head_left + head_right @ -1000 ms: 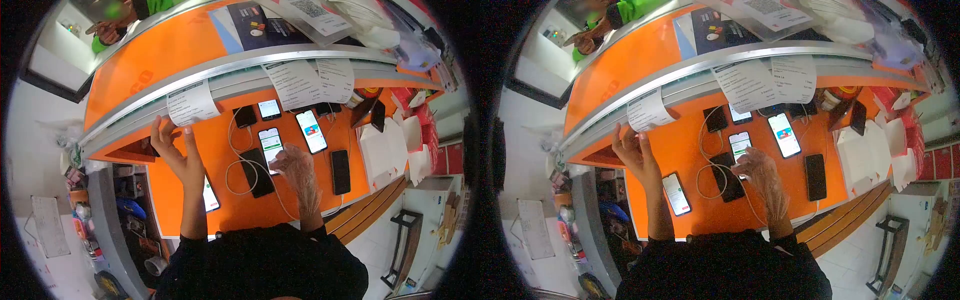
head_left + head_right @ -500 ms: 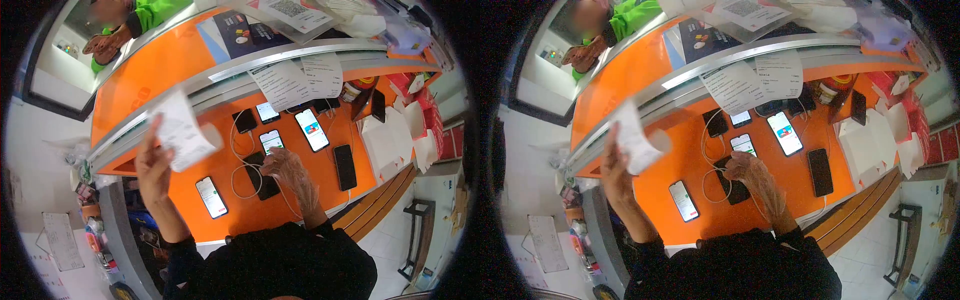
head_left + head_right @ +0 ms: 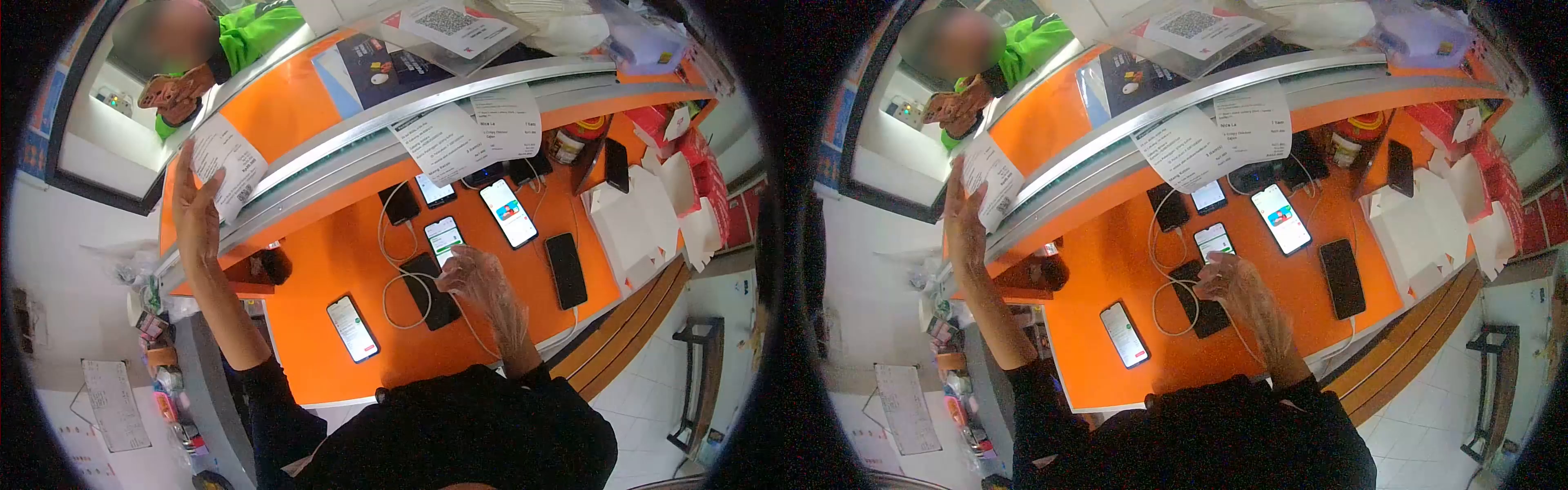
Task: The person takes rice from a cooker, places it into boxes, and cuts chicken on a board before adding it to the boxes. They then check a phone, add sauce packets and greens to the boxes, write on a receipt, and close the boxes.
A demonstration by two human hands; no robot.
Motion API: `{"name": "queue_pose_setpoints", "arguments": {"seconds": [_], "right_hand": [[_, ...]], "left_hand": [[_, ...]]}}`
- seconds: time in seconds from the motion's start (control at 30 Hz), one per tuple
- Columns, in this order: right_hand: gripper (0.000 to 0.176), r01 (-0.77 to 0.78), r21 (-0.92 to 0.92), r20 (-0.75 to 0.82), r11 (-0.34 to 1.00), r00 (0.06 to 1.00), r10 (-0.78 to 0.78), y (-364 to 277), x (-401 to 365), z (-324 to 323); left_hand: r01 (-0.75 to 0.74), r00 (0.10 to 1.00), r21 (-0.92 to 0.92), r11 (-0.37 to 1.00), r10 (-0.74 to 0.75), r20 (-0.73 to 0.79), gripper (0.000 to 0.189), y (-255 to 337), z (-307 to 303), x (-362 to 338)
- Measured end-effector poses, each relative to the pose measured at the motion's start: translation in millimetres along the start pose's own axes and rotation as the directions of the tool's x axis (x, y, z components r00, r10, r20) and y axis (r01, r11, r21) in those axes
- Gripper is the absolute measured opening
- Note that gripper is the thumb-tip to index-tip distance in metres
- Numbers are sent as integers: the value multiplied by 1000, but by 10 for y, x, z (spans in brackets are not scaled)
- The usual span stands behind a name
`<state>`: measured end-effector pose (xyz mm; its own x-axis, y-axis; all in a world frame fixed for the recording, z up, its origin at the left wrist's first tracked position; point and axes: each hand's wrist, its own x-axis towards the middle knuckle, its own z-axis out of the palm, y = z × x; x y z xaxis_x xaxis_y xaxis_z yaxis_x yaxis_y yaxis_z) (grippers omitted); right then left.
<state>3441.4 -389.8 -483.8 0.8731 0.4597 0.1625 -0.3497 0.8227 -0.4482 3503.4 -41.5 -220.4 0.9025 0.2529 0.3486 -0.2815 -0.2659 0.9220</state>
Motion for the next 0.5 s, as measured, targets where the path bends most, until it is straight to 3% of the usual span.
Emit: {"name": "queue_pose_setpoints", "arguments": {"seconds": [0.13, 0.17, 0.2, 0.27, 0.3, 0.33, 0.43, 0.47, 0.5], "right_hand": [[52, -17, -71, -70, 997, 997, 12, -15, -22, -33], [56, -59, -121, -112, 991, 993, 45, -22, -43, -95], [59, -106, -171, -150, 980, 985, 81, -10, -33, -126], [55, -45, -7, -8, 999, 999, 45, 35, 24, -77], [52, -22, 80, 52, 997, 998, 18, 42, 39, -50], [48, -46, 98, 12, 994, 999, 45, 42, 37, -47], [40, -99, 132, -67, 986, 992, 109, 51, 43, -82], [39, -103, 120, -138, 987, 983, 119, 38, 55, 14], [40, -94, 90, -117, 991, 988, 105, 47, 76, 31]], "left_hand": [[-46, 996, -29, 999, 48, 69, 77, -15, 52, 46], [-114, 990, 73, 991, 108, 87, 84, -114, -16, 140], [-41, 994, 105, 994, 30, 107, 90, -139, -42, 200], [63, 989, 214, 975, -89, 115, 99, -208, -106, 360], [87, 985, 360, 929, -134, 108, 99, -278, -157, 453], [-111, 970, 363, 925, 22, 241, 100, -613, -401, 691], [67, 947, 483, 873, -209, 245, 102, -346, -401, 767], [-53, 952, 558, 828, -126, 278, 103, -589, -563, 909], [-66, 972, 699, 712, -114, 207, 101, -684, -607, 931]]}}
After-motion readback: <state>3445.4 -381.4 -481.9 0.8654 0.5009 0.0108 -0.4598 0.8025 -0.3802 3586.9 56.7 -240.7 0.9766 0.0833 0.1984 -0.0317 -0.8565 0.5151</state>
